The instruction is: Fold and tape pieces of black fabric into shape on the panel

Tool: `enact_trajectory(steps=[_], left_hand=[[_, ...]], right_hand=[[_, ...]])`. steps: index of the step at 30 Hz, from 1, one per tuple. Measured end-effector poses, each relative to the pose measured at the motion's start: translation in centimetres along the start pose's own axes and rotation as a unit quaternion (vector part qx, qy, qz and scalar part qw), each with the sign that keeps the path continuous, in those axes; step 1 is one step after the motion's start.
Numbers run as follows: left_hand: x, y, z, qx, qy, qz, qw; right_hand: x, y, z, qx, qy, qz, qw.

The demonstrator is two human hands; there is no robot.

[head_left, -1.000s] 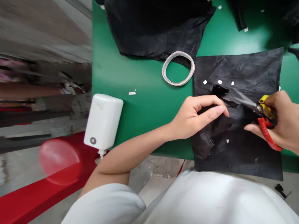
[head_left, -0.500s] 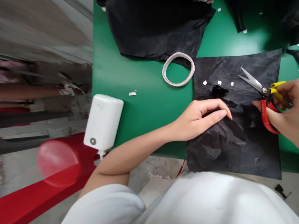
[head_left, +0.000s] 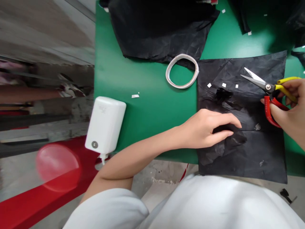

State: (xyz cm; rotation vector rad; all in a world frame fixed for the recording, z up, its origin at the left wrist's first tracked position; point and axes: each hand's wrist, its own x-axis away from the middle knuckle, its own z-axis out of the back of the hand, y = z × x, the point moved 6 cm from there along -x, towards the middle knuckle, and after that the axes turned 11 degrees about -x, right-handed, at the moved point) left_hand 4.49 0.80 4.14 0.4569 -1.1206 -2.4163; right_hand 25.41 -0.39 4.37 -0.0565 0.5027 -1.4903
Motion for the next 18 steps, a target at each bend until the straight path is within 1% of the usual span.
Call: enact_trajectory(steps=[3,5,9,14,16,18], left_hand=[[0.32,0.33,-0.19,-0.086,0.039,-0.064,0.993],[0.5,0.33,-0.39,-0.154,0.056,-0.083,0.983],[0.6,0.37,-0.61,-0.222,0.069,-0.094,0.968],[0.45,0.63,-0.27,-0.299,0.119,-0.096,0.942],[0.38,0.74,-0.23,-0.322,0.136,-0.109,0.931],[0.37,0.88,-0.1,-0.321,0.153,-0.129,0.926]], right_hand=[[-0.05,0.05,-0.06,0.007,-0.004,0.005,1.0],[-0.1,0.1,-0.1,0.016,-0.007,0.007,1.0],[-0.24,0.02,-0.33,0.034,-0.023,0.012,0.999],[-0.3,0.01,-0.53,0.022,-0.035,-0.002,0.999],[-0.28,0.02,-0.58,0.008,-0.036,-0.002,0.999],[-0.25,0.1,-0.63,0.001,-0.038,-0.003,0.999]])
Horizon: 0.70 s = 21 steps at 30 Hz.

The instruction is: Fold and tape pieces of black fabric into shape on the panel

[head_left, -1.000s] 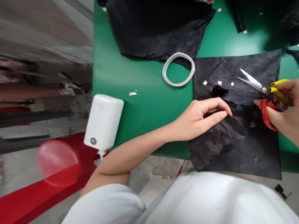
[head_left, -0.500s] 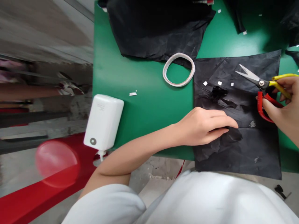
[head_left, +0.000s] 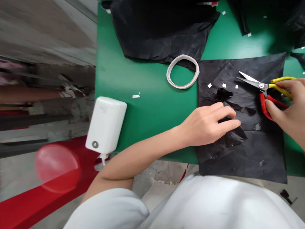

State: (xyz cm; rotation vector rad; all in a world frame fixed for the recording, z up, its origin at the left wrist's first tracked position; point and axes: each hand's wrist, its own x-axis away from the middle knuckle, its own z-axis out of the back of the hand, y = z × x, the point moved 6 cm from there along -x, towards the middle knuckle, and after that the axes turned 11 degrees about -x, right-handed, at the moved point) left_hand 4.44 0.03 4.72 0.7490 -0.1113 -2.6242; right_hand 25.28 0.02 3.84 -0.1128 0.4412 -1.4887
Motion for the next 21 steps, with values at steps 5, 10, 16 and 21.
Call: enact_trajectory(steps=[5,10,16,21], left_hand=[[0.0,-1.6,1.3,-0.018,0.073,0.071,0.995],[0.7,-5.1,1.7,-0.181,0.06,0.212,0.958],[2.2,-8.8,-0.1,-0.168,-0.059,0.353,0.918],[2.4,-8.8,-0.7,-0.166,-0.091,0.339,0.922]], right_hand=[[0.0,0.1,0.0,0.003,0.005,-0.004,1.0],[0.0,0.2,-0.1,0.009,0.009,-0.007,1.0],[0.0,0.1,0.1,0.023,0.022,0.002,0.999],[0.1,0.2,0.3,0.03,0.04,0.009,0.999]])
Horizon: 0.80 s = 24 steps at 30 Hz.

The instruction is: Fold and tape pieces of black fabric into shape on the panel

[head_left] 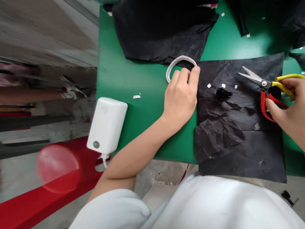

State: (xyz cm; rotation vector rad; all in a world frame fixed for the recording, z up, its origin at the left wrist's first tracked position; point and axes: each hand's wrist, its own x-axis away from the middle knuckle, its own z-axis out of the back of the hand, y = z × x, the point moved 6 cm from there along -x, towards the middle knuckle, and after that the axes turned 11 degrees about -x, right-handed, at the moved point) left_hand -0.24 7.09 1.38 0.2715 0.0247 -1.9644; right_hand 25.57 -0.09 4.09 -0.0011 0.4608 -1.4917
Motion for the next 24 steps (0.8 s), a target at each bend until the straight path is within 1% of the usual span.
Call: enact_trajectory(steps=[3,7,10,13,15,17,21,23,24], left_hand=[[0.2,0.3,0.6,0.023,0.025,-0.014,0.999],[0.4,1.2,2.4,0.06,0.097,-0.044,0.993],[0.8,2.0,3.5,0.118,0.132,-0.055,0.983],[1.4,2.6,4.0,0.234,0.13,-0.052,0.962],[1.6,2.9,3.7,0.301,0.095,-0.046,0.948],[1.8,3.0,3.6,0.357,0.073,-0.042,0.93],[1.7,3.1,3.8,0.457,0.079,-0.052,0.884],[1.6,3.1,3.8,0.485,0.08,-0.058,0.869],[1.6,3.2,3.8,0.489,0.083,-0.064,0.866]], right_hand=[[0.0,-0.1,0.0,-0.004,0.005,0.003,1.0],[0.0,-0.5,0.2,-0.013,0.016,0.014,1.0],[-0.1,-0.9,0.7,-0.034,0.033,0.029,0.998],[0.0,-1.6,1.3,-0.055,0.053,0.057,0.995],[0.1,-2.1,1.7,-0.084,0.064,0.082,0.991],[0.3,-2.6,1.9,-0.124,0.07,0.11,0.984],[0.5,-3.7,1.9,-0.176,0.053,0.159,0.97],[0.5,-4.2,1.9,-0.183,0.051,0.182,0.965],[0.5,-4.4,2.0,-0.184,0.054,0.194,0.962]])
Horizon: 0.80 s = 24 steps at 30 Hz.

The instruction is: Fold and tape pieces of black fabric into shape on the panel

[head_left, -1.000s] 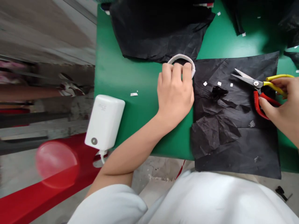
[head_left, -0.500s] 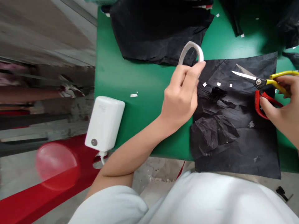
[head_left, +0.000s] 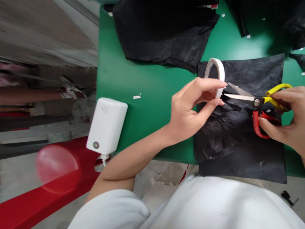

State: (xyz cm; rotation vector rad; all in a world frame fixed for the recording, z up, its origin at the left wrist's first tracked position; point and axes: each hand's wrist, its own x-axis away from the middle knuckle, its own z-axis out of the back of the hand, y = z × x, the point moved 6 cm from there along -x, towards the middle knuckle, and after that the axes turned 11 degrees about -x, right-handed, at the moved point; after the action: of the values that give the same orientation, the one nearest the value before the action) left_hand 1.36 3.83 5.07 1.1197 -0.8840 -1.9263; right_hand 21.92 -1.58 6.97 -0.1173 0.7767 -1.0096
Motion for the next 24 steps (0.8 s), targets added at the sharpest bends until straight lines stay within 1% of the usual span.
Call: enact_trajectory(steps=[5,11,14,20,24], left_hand=[[0.04,0.25,-0.1,-0.01,-0.003,-0.047,0.999],[0.04,0.15,-0.3,-0.043,-0.029,-0.031,0.998],[0.04,0.24,-0.31,-0.042,-0.037,-0.037,0.998],[0.02,0.19,-0.33,-0.048,-0.04,-0.032,0.998],[-0.01,0.23,-0.3,-0.041,-0.033,-0.036,0.998]], right_hand=[[-0.17,-0.26,0.01,-0.005,0.0,0.019,1.0],[0.01,-0.12,0.22,-0.022,0.012,0.026,0.999],[0.07,-0.17,0.2,-0.021,0.013,0.028,0.999],[0.03,-0.22,0.14,-0.009,0.01,0.019,1.0],[0.12,-0.24,0.18,0.0,0.005,0.028,1.0]])
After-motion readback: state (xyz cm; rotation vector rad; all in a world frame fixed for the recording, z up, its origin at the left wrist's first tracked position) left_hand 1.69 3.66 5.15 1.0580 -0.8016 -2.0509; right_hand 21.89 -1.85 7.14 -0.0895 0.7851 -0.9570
